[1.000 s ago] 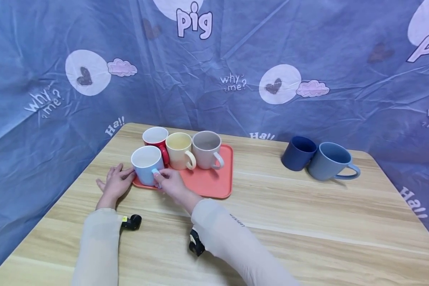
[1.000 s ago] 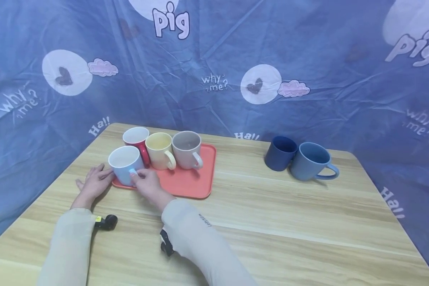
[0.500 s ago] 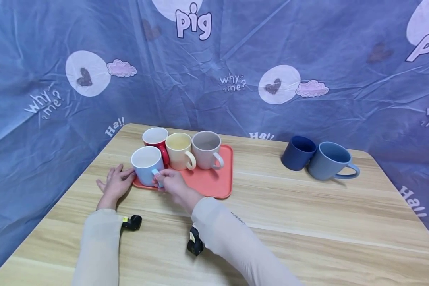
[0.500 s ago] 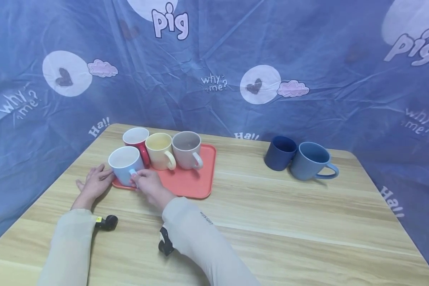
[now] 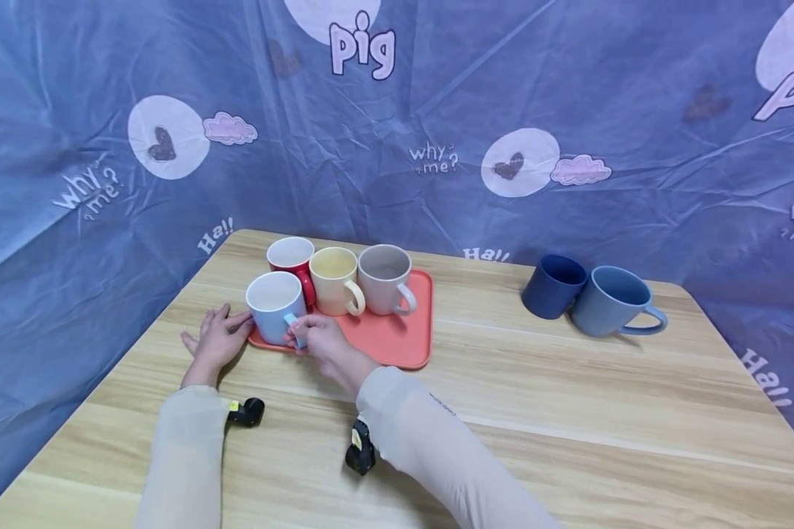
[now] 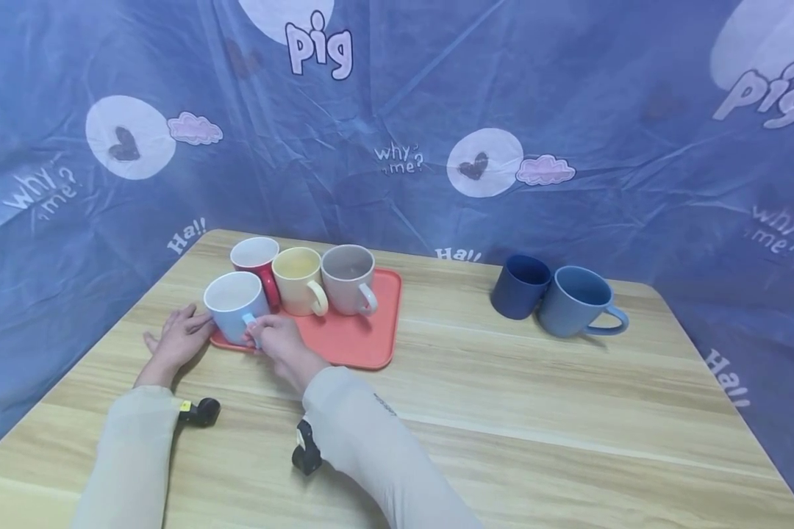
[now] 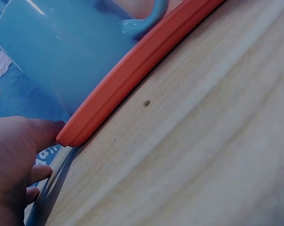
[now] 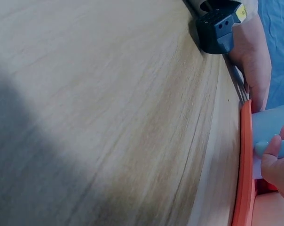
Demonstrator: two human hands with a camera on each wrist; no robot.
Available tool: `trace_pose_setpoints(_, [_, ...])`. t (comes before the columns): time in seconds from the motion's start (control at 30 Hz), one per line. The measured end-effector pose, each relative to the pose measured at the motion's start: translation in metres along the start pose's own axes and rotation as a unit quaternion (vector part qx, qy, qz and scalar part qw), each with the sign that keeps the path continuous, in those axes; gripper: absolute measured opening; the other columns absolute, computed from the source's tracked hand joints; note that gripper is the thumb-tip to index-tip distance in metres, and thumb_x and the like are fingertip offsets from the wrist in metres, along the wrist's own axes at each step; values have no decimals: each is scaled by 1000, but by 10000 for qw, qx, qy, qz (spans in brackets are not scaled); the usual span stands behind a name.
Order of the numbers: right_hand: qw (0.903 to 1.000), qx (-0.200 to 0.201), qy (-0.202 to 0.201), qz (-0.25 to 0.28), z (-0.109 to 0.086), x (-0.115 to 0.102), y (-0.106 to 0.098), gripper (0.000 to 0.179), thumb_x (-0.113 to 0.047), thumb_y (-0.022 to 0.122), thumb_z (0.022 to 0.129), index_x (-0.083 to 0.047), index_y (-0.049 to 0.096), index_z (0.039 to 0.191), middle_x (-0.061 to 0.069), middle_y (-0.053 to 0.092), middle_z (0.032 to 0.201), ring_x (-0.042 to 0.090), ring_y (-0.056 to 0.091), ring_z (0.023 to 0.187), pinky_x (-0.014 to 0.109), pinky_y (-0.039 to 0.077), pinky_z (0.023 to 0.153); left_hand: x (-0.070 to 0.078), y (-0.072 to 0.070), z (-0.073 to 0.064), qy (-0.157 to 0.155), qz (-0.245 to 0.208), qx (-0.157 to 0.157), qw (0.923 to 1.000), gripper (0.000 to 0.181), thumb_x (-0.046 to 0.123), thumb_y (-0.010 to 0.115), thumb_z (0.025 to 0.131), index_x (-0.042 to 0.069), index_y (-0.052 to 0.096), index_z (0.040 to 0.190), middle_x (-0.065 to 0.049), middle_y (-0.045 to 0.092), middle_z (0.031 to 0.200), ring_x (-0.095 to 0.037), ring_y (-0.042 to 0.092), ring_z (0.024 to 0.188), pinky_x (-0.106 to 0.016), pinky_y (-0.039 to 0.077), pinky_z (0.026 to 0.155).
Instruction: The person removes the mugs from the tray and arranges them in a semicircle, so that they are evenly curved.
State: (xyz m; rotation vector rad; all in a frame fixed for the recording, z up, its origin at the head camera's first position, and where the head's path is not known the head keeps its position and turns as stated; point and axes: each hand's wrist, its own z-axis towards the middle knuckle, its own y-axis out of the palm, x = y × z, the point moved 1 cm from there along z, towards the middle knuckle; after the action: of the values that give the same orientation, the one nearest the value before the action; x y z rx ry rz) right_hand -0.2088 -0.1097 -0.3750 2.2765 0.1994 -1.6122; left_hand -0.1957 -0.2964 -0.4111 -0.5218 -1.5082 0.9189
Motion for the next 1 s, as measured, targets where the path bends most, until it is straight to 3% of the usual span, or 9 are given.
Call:
trace_pose_setpoints(0.33, [9995,-14,-73,294,0,0,0,11,0,52,83,8,59,82,8,59,67,12,55,61,20,41,54,-1,1,2,69,112,-62,9999,46,37,39,89,4,49,121,-26,18,136,-41,3,125,-61,-20,83])
trace_pose_setpoints(0.73, [9997,-140,-109,178,-7,-10,-3,13,-1,51,84,9,59,86,9,61,71,12,56,64,20,40,55,-1,0,0,53,15,28,10000,47,40,38,89,7,51,119,-26,20,135,-44,3,124,-62,-19,83])
trace_pose_setpoints(1.0, [9990,-355,-86,246,-17,-17,-8,15,0,51,84,11,58,90,9,60,71,12,56,63,27,48,66,-1,-2,-1,28,34,-47,10000,44,36,40,89,6,50,119,-26,18,136,-42,2,124,-62,-19,84])
